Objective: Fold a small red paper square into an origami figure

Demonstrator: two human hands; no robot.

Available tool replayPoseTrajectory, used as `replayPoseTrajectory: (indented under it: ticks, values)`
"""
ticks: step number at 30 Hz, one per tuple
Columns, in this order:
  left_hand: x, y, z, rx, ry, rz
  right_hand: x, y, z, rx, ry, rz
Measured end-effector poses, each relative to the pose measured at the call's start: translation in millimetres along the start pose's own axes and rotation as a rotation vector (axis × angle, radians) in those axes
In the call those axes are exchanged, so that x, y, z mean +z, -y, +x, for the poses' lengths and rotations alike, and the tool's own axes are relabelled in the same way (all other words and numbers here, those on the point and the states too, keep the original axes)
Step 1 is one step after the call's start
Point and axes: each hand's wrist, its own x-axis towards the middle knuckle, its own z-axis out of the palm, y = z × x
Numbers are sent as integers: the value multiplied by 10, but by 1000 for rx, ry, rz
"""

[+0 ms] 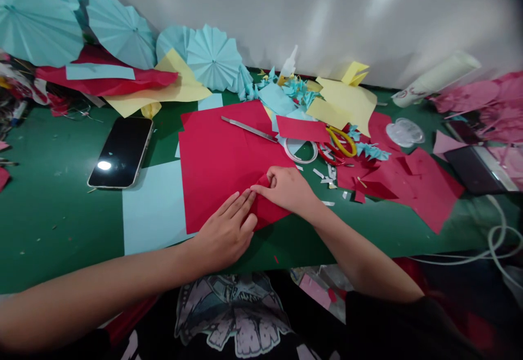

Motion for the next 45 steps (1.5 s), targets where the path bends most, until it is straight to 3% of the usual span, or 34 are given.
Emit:
replayPoseTrajectory:
  ticks: [9, 17, 23, 32, 39, 45]
  values:
    - [-6, 5, 7, -5, 25, -11, 33, 7, 19, 75, -89, -243]
    - [-16, 13, 13, 2, 29, -2, -2, -151, 130, 65, -159, -239]
    - [-12, 8, 13, -2, 26, 3, -55, -148, 92, -5, -221, -92]
    - [-43, 15, 30, -25, 32, 17, -49, -70, -2, -72, -30, -129]
    - [-89, -3, 16, -82, -103, 129, -84, -145, 25, -79, -3, -79]
    - [-69, -12, -44, -82, -81, 189, -82, -140, 22, -66, 2, -79]
